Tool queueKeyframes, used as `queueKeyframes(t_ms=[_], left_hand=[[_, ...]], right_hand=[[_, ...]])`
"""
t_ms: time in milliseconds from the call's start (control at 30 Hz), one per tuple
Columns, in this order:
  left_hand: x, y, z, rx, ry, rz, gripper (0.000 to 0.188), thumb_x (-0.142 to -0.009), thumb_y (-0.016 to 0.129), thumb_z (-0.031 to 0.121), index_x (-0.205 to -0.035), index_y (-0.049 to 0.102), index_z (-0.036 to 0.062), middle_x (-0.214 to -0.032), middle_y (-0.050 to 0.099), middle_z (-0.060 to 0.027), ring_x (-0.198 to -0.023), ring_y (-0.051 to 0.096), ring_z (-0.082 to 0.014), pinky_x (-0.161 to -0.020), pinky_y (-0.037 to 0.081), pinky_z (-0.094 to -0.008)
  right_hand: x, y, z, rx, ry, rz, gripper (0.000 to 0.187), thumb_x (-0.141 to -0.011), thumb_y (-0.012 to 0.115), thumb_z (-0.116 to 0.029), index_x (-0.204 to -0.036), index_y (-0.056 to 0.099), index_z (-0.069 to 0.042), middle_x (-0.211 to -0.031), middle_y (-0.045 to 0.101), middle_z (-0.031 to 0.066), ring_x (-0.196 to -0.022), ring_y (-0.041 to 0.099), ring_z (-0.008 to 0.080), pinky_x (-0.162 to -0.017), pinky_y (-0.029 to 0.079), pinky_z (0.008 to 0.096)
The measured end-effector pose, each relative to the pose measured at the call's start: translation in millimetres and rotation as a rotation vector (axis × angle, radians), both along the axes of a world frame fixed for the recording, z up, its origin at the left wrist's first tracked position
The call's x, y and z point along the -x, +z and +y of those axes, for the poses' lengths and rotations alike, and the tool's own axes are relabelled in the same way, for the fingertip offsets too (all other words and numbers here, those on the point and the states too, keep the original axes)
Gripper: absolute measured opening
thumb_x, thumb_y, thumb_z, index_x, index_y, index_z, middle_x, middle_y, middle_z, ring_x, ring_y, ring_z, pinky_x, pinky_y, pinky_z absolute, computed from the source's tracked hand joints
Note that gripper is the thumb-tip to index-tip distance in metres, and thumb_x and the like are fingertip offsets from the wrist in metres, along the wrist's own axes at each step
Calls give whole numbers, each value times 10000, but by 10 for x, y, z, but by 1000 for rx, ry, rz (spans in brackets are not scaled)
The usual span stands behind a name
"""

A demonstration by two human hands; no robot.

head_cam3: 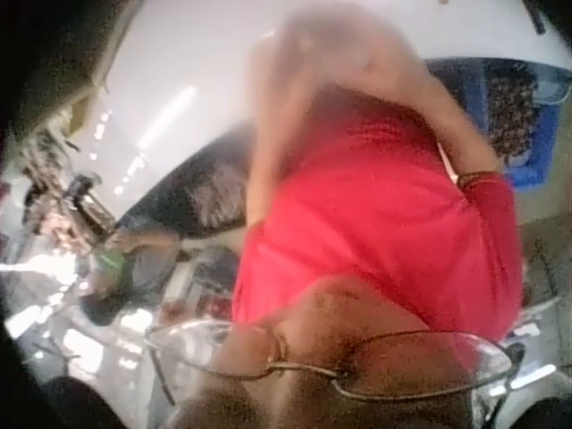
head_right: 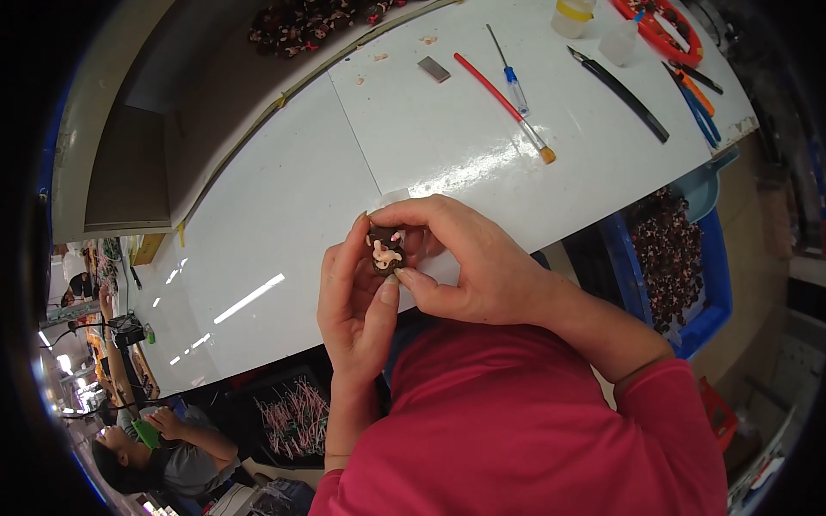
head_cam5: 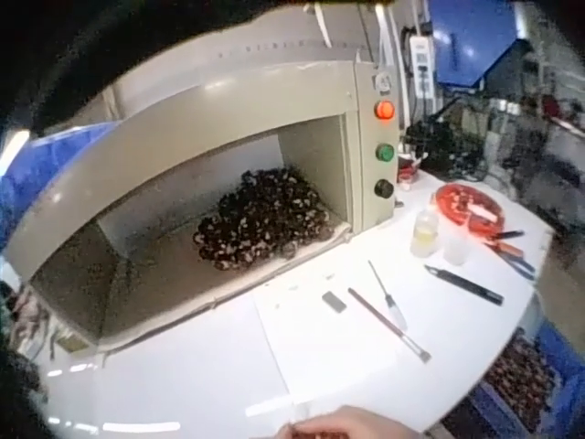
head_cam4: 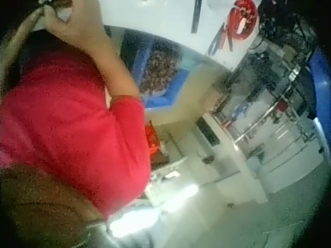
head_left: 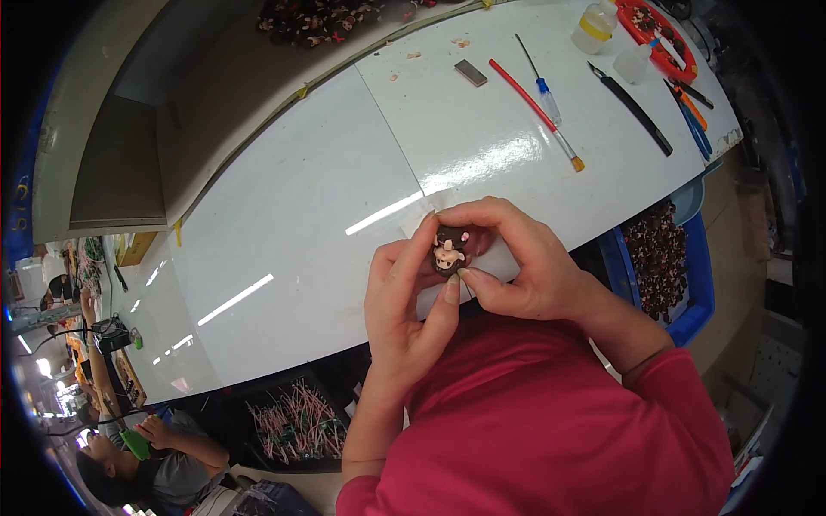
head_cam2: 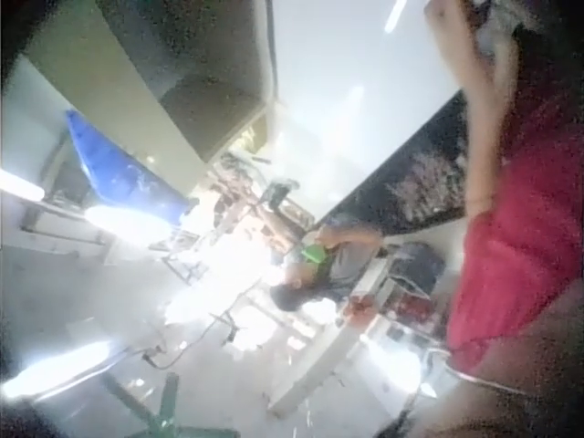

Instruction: The person assembles small character figurines by hand, joining parts with glue from a bottle at a factory workbench.

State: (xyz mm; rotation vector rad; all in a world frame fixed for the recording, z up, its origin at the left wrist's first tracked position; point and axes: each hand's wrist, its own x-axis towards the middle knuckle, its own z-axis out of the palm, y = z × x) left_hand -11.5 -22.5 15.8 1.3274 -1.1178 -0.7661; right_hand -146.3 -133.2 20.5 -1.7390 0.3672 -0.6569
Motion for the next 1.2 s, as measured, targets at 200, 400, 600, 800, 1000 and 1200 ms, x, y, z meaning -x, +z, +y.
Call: queueKeyframes(t_ms=[200, 400, 600, 800, 1000, 1200], left_hand=[[-22, -16, 5, 23, -13, -12, 573, -795, 571, -95, -1343, 446, 17, -1083, 463, -107, -986, 589, -184, -875, 525, -294], [31, -46, -31, 6, 6, -29, 603, -755, 592, -101, -1332, 468, 24, -1046, 473, -94, -949, 585, -171, -852, 521, -285], [32, -94, -66, 20, 21, -11, 607, -739, 608, -95, -1321, 487, 30, -1007, 484, -80, -920, 564, -159, -833, 495, -266], [46, -81, -84, 21, 27, -20, 597, -741, 612, -93, -1313, 492, 26, -1005, 484, -78, -913, 565, -157, -835, 495, -268], [58, -13, -58, 41, 10, -2, 582, -762, 585, -110, -1320, 469, 12, -1047, 464, -89, -993, 592, -181, -870, 516, -290], [75, 26, -20, 49, 26, -6, 581, -767, 590, -99, -1323, 470, 21, -1054, 465, -93, -987, 601, -186, -861, 523, -286]], right_hand=[[-27, -14, 26, 26, -9, -25, 485, -769, 611, -11, -1233, 471, -5, -1048, 554, 83, -875, 579, 146, -808, 491, 285], [8, -45, -11, -73, 13, -52, 456, -766, 611, 8, -1200, 469, 6, -1040, 561, 87, -889, 579, 142, -819, 493, 279], [4, -62, -77, -75, 35, -79, 446, -770, 605, 15, -1193, 467, 11, -1028, 569, 86, -895, 588, 140, -821, 493, 276], [10, -59, -88, -104, 44, -95, 436, -766, 601, 18, -1183, 474, 13, -1028, 574, 82, -899, 586, 136, -826, 489, 274], [31, -14, -52, -167, 53, -62, 417, -780, 592, -2, -1181, 476, 14, -1037, 576, 78, -924, 581, 138, -853, 478, 284], [39, 25, 7, -190, 49, -38, 425, -779, 589, 1, -1189, 478, 4, -1039, 575, 72, -937, 581, 142, -874, 473, 290]])
